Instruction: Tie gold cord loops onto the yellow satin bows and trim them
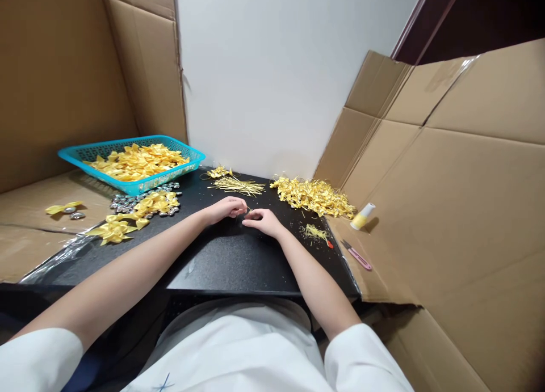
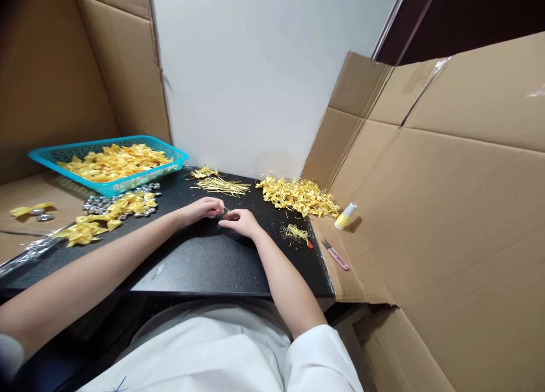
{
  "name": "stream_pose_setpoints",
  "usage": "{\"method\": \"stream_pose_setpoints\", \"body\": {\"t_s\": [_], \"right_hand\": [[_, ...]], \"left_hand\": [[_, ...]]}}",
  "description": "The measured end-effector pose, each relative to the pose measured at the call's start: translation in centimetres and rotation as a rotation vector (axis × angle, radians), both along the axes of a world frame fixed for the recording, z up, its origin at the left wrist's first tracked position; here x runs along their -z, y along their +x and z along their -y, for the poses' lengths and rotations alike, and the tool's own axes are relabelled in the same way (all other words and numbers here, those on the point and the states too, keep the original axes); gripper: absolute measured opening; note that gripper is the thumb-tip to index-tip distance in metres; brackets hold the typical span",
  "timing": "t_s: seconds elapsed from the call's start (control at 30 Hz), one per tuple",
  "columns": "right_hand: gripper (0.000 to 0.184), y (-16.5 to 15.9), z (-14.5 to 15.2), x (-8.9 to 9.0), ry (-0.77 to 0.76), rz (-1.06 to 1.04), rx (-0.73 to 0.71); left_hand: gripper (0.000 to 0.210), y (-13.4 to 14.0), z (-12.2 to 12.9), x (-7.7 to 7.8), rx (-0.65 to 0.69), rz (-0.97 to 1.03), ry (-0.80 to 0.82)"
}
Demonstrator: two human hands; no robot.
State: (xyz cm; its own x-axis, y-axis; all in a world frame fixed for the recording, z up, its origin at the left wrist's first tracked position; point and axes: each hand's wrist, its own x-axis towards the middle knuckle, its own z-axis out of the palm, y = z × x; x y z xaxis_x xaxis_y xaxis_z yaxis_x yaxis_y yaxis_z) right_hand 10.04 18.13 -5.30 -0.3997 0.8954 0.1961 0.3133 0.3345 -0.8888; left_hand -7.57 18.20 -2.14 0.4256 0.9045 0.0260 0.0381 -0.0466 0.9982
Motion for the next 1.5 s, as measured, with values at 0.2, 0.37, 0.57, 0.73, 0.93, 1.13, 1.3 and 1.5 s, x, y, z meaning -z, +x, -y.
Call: {"method": "stream_pose_setpoints", "body": {"t_s": [0.2, 0.37, 0.57, 0.73, 0.93, 1.13, 1.3, 1.5], "right_hand": [[0.018, -0.3, -0.4, 0.6, 0.049, -0.009, 0.051], [0.017, 0.6, -0.8, 0.4, 0.016, 0.024, -0.009], [0.033, 1.3, -0.7, -0.1, 0.026, 0.069, -0.075], [0.034, 0.9, -1.0, -0.1, 0.013, -0.067, -0.044], [0.025, 0.0, -1.2, 0.4, -0.018, -0.191, 0.005], [0.017, 0.0, -1.0, 0.1, -0.083, -0.245, -0.006], [0.013, 0.2, -0.8, -0.2, -0.123, -0.250, -0.024], [0.011, 0.3, -0.8, -0.2, -0.141, -0.239, -0.021]], "left_hand": [[0.013, 0.0, -0.1, 0.1, 0.001, 0.012, -0.020], [0.012, -0.3, -0.5, 0.4, -0.034, 0.044, -0.012], [0.010, -0.4, -0.8, 0.6, -0.031, 0.052, -0.009], [0.010, -0.2, -0.5, 0.5, -0.025, 0.029, -0.006], [0.014, -0.1, -0.4, 0.5, -0.003, -0.002, -0.011], [0.013, -0.2, -0.5, 0.4, 0.000, -0.015, 0.000], [0.012, -0.2, -0.4, 0.5, -0.006, -0.015, 0.005], [0.012, -0.3, -0.6, 0.6, -0.014, -0.023, 0.016]]}}
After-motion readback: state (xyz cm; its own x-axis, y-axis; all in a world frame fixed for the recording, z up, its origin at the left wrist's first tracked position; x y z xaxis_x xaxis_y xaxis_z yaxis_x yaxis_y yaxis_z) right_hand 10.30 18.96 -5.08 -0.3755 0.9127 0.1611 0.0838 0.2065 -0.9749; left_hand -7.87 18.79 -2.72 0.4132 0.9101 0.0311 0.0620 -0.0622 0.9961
